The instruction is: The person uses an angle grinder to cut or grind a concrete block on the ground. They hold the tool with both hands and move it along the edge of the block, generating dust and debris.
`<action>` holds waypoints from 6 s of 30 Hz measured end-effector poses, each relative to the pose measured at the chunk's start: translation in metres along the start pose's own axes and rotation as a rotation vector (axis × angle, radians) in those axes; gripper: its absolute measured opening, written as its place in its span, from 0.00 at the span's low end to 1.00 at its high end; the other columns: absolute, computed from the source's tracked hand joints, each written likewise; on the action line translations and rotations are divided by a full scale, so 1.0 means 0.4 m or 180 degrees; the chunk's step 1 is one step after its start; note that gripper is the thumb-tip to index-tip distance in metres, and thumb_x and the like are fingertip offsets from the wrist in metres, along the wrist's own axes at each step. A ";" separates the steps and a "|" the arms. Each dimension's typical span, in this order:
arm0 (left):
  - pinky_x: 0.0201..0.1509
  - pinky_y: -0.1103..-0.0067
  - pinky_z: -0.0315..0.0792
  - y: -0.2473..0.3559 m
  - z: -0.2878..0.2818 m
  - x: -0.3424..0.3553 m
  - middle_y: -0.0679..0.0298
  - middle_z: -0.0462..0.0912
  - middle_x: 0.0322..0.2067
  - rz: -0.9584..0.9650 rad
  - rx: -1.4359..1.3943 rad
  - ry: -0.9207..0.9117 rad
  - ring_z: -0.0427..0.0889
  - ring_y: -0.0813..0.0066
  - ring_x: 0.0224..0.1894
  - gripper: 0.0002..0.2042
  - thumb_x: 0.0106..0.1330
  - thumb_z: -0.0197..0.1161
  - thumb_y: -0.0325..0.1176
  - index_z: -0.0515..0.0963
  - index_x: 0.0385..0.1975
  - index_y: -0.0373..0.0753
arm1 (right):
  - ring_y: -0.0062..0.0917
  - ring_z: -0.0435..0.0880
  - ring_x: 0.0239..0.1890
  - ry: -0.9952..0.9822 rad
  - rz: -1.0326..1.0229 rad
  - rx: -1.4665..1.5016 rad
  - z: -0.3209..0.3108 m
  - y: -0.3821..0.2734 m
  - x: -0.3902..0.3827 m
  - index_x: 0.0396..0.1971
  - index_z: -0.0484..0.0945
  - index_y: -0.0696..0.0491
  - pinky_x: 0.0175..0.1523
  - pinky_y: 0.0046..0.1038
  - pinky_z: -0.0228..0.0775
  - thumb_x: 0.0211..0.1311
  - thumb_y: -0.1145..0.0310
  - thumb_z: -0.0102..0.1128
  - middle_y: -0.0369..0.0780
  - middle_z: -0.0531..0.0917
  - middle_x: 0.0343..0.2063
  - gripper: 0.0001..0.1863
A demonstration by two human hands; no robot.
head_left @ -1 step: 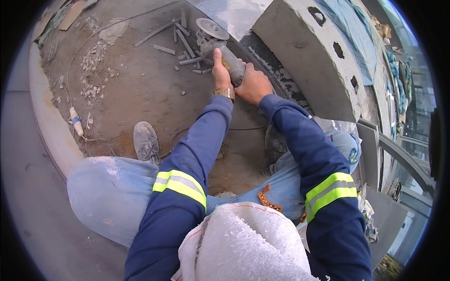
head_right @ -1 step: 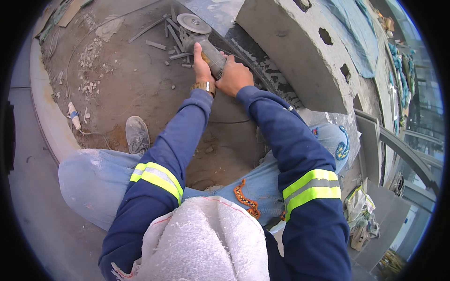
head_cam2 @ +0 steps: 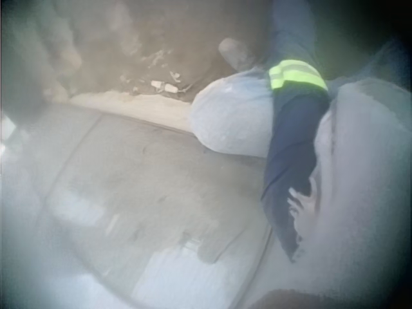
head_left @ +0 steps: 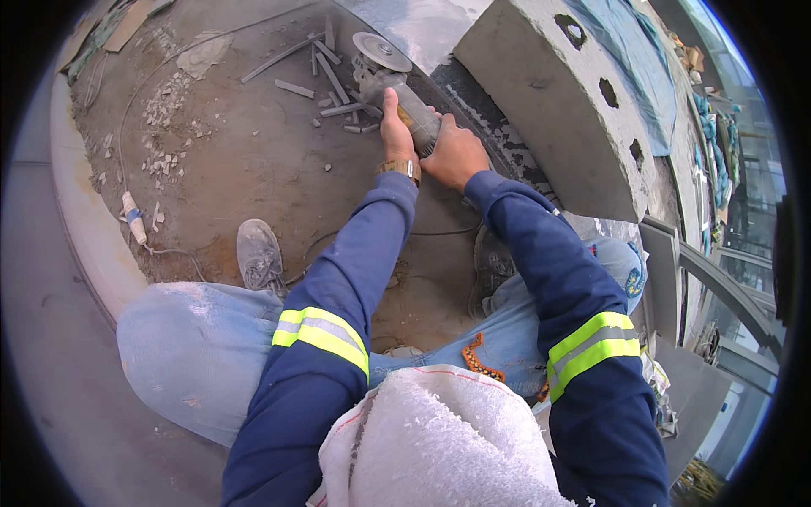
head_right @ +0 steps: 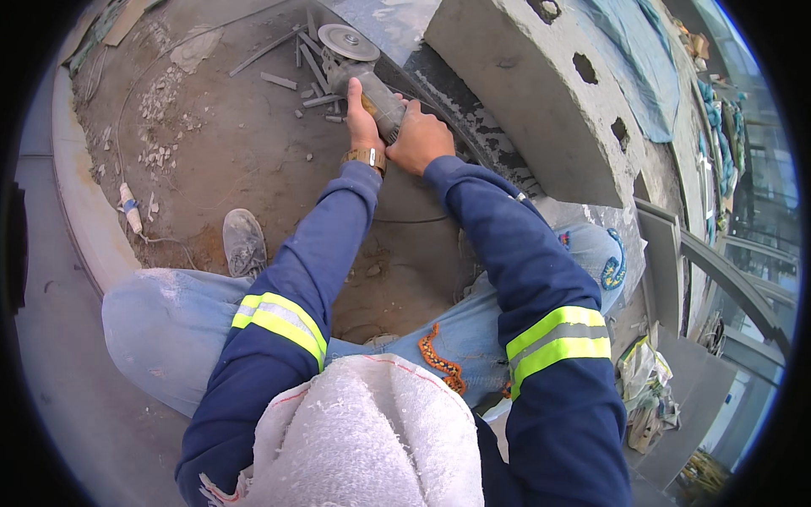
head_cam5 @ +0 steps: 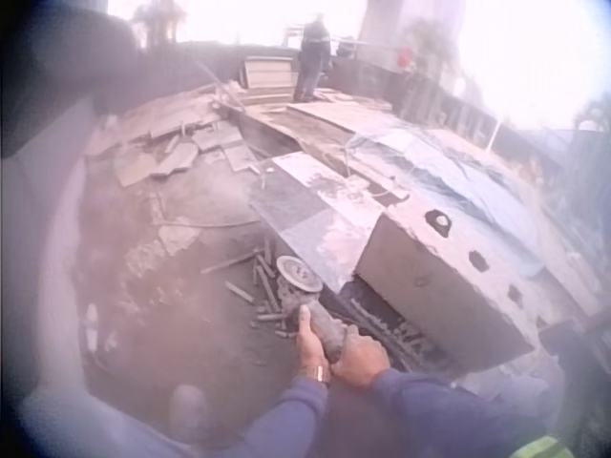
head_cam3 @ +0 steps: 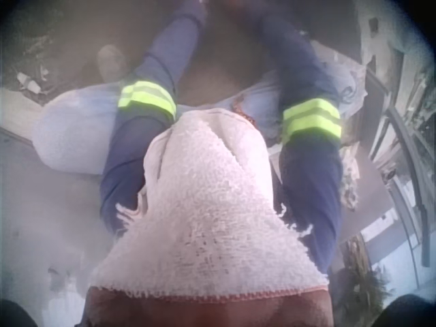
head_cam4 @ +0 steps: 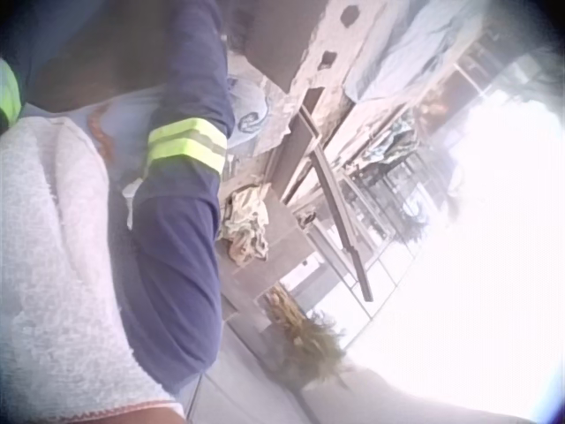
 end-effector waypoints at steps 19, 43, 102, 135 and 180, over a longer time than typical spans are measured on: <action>0.38 0.66 0.83 0.011 -0.012 0.056 0.52 0.84 0.31 0.0223 0.0226 -0.0046 0.86 0.59 0.31 0.31 0.70 0.58 0.64 0.77 0.43 0.34 | 0.53 0.87 0.48 0.0113 -0.0006 -0.0160 -0.004 -0.026 0.032 0.60 0.69 0.63 0.56 0.45 0.78 0.45 0.49 0.78 0.60 0.86 0.43 0.47; 0.37 0.68 0.83 0.046 -0.002 0.079 0.54 0.85 0.30 0.0179 0.0149 -0.0103 0.86 0.62 0.29 0.30 0.70 0.59 0.62 0.79 0.42 0.34 | 0.54 0.87 0.47 0.0196 -0.0081 -0.0203 0.005 -0.042 0.077 0.56 0.70 0.67 0.54 0.44 0.79 0.43 0.48 0.79 0.61 0.85 0.42 0.47; 0.36 0.65 0.82 0.022 0.018 0.006 0.50 0.84 0.32 0.0275 0.0454 0.0130 0.85 0.58 0.28 0.33 0.69 0.60 0.64 0.75 0.47 0.31 | 0.54 0.87 0.46 0.0061 -0.0138 0.0076 -0.009 0.010 0.015 0.56 0.70 0.66 0.54 0.45 0.79 0.47 0.52 0.76 0.62 0.85 0.41 0.42; 0.37 0.65 0.82 -0.009 0.001 -0.009 0.50 0.84 0.33 0.0323 0.0431 0.0053 0.86 0.58 0.31 0.33 0.69 0.60 0.63 0.75 0.49 0.32 | 0.53 0.86 0.49 -0.0007 -0.0137 0.0023 -0.011 0.027 -0.024 0.62 0.68 0.62 0.57 0.45 0.79 0.47 0.53 0.74 0.60 0.85 0.44 0.44; 0.35 0.68 0.80 0.010 0.000 0.010 0.53 0.85 0.31 0.0174 0.0400 0.0039 0.85 0.61 0.29 0.29 0.71 0.60 0.59 0.77 0.46 0.32 | 0.53 0.86 0.49 -0.0034 -0.0057 -0.0023 -0.002 0.014 0.008 0.59 0.68 0.67 0.57 0.43 0.78 0.44 0.54 0.78 0.61 0.85 0.43 0.46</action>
Point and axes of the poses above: each hand's wrist, its own x-axis towards the middle knuckle, its own z-axis out of the palm, y = z × x, the point moved 5 cm from there along x, towards the middle knuckle
